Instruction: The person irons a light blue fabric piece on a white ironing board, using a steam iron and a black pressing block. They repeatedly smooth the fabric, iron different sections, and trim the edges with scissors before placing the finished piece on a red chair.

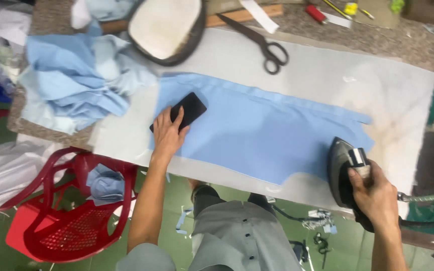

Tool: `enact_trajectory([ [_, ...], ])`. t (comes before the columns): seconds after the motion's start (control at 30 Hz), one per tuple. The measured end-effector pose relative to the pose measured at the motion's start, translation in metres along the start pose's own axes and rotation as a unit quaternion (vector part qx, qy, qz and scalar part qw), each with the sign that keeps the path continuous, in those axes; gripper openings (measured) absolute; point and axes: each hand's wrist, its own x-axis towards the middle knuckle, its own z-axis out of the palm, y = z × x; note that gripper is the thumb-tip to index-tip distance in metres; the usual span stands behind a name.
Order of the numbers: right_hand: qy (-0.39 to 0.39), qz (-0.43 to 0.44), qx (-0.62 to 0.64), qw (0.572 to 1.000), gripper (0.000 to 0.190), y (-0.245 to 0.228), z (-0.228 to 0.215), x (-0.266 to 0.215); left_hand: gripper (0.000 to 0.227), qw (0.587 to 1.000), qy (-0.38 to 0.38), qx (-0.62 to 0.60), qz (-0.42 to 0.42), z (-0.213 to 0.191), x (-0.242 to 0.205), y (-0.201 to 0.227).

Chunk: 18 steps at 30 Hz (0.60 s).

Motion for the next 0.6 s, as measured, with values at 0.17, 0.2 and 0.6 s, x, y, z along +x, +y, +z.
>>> enact_trajectory([
  [0.17, -0.01, -0.116, -0.042, 0.992, 0.059, -0.136, 0.07, -0.063, 0.064, 0.999, 0.028, -0.025, 0.016, -0.006, 0.026, -0.075],
  [0.2, -0.012, -0.143, -0.062, 0.988, 0.059, -0.175, 0.085, -0.082, 0.061, 0.998, 0.039, -0.053, 0.019, -0.004, 0.031, -0.091],
  [0.6, -0.039, -0.203, -0.132, 0.969, 0.052, -0.401, 0.299, -0.097, 0.054, 0.992, 0.118, -0.038, -0.035, -0.046, -0.063, -0.194],
])
